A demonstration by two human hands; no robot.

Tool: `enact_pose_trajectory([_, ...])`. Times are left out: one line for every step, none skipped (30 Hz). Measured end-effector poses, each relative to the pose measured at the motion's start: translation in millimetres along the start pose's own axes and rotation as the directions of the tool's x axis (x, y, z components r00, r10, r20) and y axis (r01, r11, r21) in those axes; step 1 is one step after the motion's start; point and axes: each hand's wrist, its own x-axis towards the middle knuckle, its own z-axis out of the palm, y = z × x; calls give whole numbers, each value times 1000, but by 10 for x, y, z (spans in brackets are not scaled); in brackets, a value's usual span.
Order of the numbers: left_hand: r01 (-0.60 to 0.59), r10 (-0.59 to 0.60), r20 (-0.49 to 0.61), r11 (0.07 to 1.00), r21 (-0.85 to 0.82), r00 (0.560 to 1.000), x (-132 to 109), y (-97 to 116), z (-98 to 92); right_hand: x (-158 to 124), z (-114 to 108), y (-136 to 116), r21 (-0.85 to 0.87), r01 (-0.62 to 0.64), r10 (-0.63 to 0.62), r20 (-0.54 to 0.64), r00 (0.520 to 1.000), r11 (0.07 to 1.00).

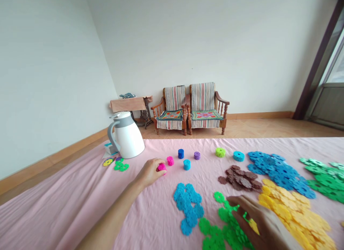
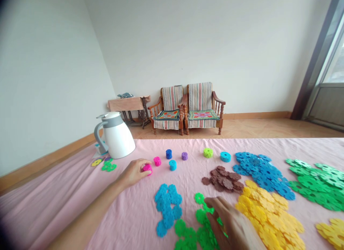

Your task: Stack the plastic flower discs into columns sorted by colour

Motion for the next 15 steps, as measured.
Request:
enact_pose_trajectory([-2, 2, 0, 1000, -6, 1000, 0, 3, -4, -6, 4, 9, 0, 1, -1, -3, 1000, 1000])
enact_pose_trajectory([-3, 3, 1, 1000, -11, 1000, 0, 6, -12, -14, 10, 22, 0, 3, -3, -3, 1000, 1000])
enact_pose_trajectory([-5, 5, 3, 1000, -16, 1000, -2, 9, -23, -21, 17, 39, 2, 7, -7, 0, 1000, 1000])
enact_pose_trajectory([-7, 7, 12, 1000, -21, 1000, -6, 10, -38, -29, 25, 57, 5, 12, -12, 4, 1000, 1000])
enact_pose_trajectory([-9, 10, 26, 1000, -28, 1000, -10, 10, -59, -34, 31, 76, 8, 22, -22, 6, 1000, 1000])
enact_pose_trajectory([-6, 8, 43, 999, -39, 999, -15, 10, -85, -37, 35, 92, 12, 30, -30, 9, 999, 999])
enact_pose_trajectory([3, 0, 58, 999, -52, 998, -19, 11, -116, -36, 36, 105, 14, 35, -36, 16, 999, 999])
enact_pose_trajectory([14, -10, 68, 998, -63, 998, -23, 17, -151, -32, 34, 113, 15, 41, -41, 22, 999, 999])
enact_pose_trajectory([24, -20, 62, 997, -69, 998, -25, 29, -190, -26, 29, 115, 14, 47, -47, 26, 999, 999])
enact_pose_trajectory([29, -26, 40, 997, -66, 999, -24, 53, -229, -18, 22, 112, 11, 52, -52, 27, 998, 999])
enact_pose_trajectory([24, -24, 3, 998, -57, 1000, -21, 91, -265, -10, 15, 105, 7, 57, -58, 30, 998, 998])
enact_pose_trajectory([8, -10, -35, 999, -51, 999, -15, 147, -293, -3, 9, 96, 3, 65, -65, 27, 998, 998])
enact_pose_trajectory([-14, 11, -66, 998, -55, 998, -7, 219, -311, 2, 6, 88, -1, 73, -73, 22, 997, 997])
enact_pose_trajectory([-40, 34, -86, 997, -69, 996, 2, 306, -313, 6, 6, 81, -7, 77, -77, 13, 997, 997])
enact_pose_trajectory([-63, 55, -74, 992, -106, 996, 12, 403, -297, 7, 9, 77, -11, 79, -79, 2, 997, 997])
